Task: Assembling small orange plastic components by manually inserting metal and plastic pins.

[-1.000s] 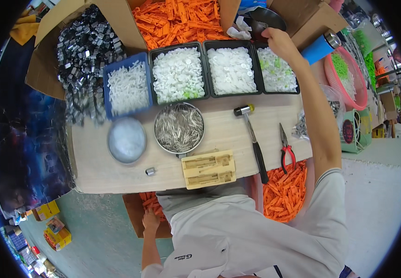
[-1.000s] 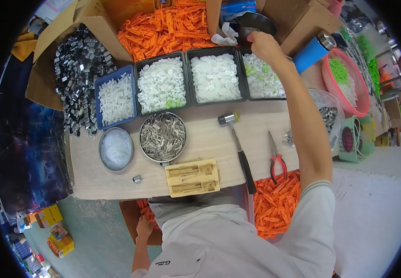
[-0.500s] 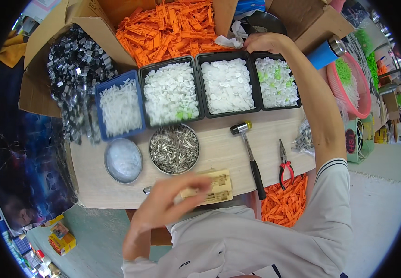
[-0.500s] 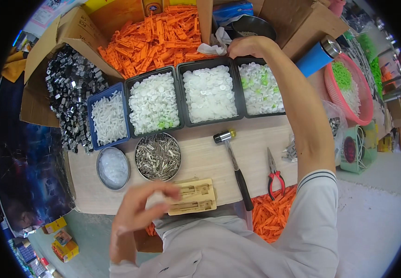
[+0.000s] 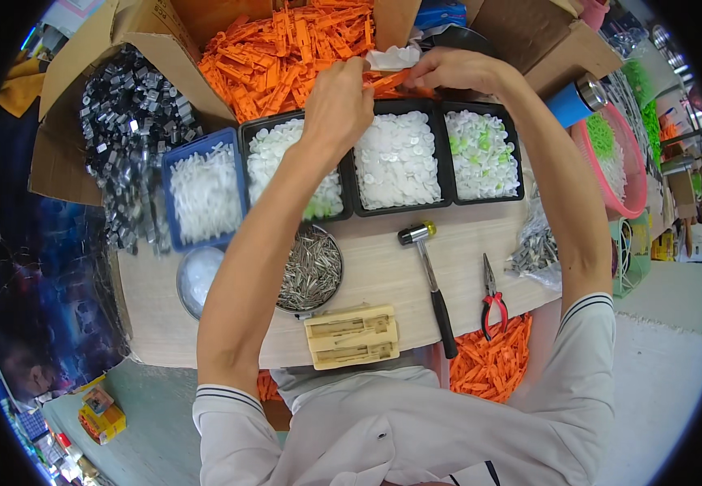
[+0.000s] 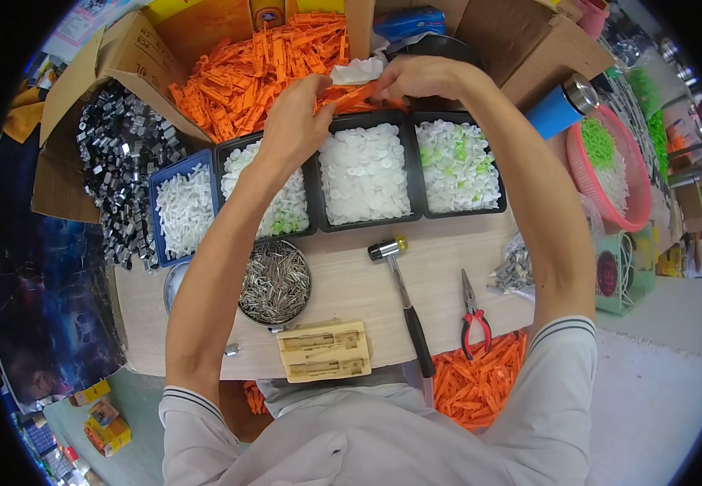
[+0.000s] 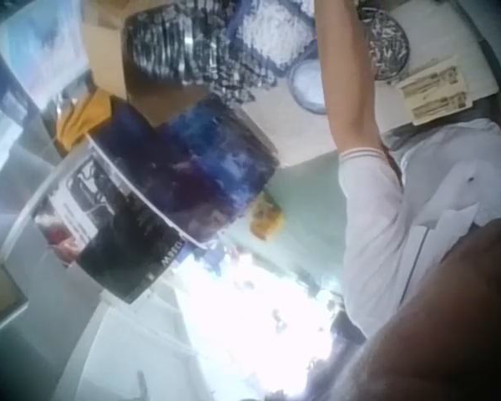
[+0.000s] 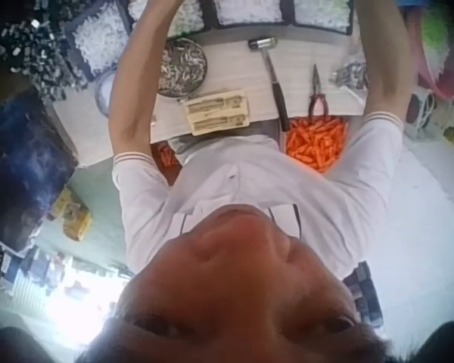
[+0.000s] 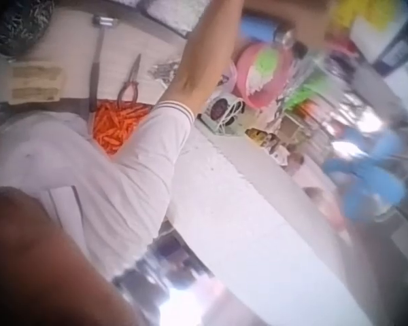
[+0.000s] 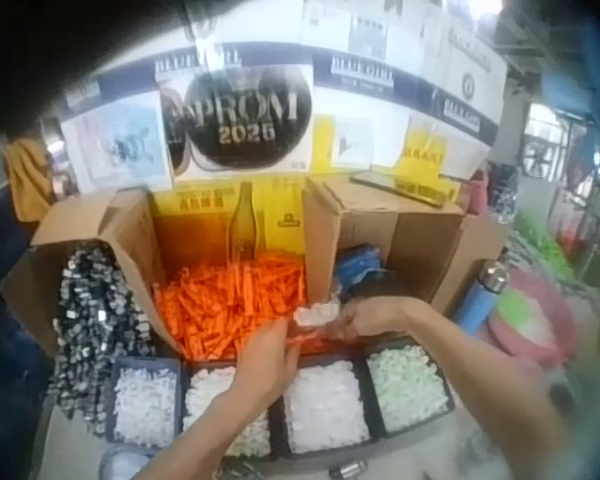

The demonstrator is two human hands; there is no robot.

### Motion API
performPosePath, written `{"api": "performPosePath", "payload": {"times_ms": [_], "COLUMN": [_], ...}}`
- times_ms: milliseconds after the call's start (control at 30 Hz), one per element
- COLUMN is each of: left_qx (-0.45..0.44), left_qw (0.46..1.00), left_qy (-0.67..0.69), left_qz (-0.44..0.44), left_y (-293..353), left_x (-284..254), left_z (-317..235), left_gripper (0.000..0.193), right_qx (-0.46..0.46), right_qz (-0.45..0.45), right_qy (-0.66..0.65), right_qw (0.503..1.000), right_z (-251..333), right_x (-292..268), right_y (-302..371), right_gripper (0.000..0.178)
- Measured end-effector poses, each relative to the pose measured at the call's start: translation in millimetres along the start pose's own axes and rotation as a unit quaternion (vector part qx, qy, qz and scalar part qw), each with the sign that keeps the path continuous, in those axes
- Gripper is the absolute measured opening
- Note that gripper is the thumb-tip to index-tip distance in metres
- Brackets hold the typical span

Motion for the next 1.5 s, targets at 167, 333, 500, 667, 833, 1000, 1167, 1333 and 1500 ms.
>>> {"api": "performPosePath", "payload": {"times_ms": [167,333,500,667,833,1000,1167,1333,1500], "left_qx": [-0.104,0.0,-0.004,-0.061,-0.133,-0.198,-0.214,-0.228,-0.209], "left_qw": [0.988,0.994,0.987,0.989,0.948,0.905,0.889,0.865,0.847], "left_qy": [0.024,-0.086,-0.146,0.134,0.275,0.356,0.386,0.432,0.472], "left_qz": [0.112,0.073,0.066,0.03,0.094,0.12,0.118,0.118,0.13], "left_y": [-22,-21,-16,-24,-27,-18,-2,36,53], "left_x": [7,-10,-21,-16,-13,-9,-18,-35,-35], "left_z": [6,33,33,8,-33,-42,-49,-57,-58], "left_gripper": [0.038,0.029,0.024,0.027,0.034,0.033,0.037,0.025,0.024], "right_qx": [-0.098,-0.153,-0.107,-0.107,0.053,0.059,0.012,0.094,-0.08], "right_qz": [-0.068,-0.154,-0.12,-0.232,-0.189,-0.219,-0.129,-0.098,-0.23], "right_qy": [-0.024,0.066,0.208,0.008,-0.251,-0.097,0.177,0.133,-0.106], "right_qw": [0.993,0.974,0.965,0.967,0.948,0.969,0.976,0.982,0.964], "right_z": [0,9,-7,-22,-37,-6,-31,-15,-38], "right_x": [11,20,9,10,-7,1,2,-8,15], "right_y": [-7,8,20,9,18,3,-59,-79,-77], "right_gripper": [0.025,0.023,0.022,0.019,0.023,0.023,0.023,0.033,0.031]}}
Point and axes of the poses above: each hand's wrist, its own y-axis away from the middle knuckle, its own x-axis out of the palm, z = x × y, the point moved 1 cm from there along -y, towards the middle knuckle, and after that the axes turned 10 degrees about z, right-handed, at the moved point
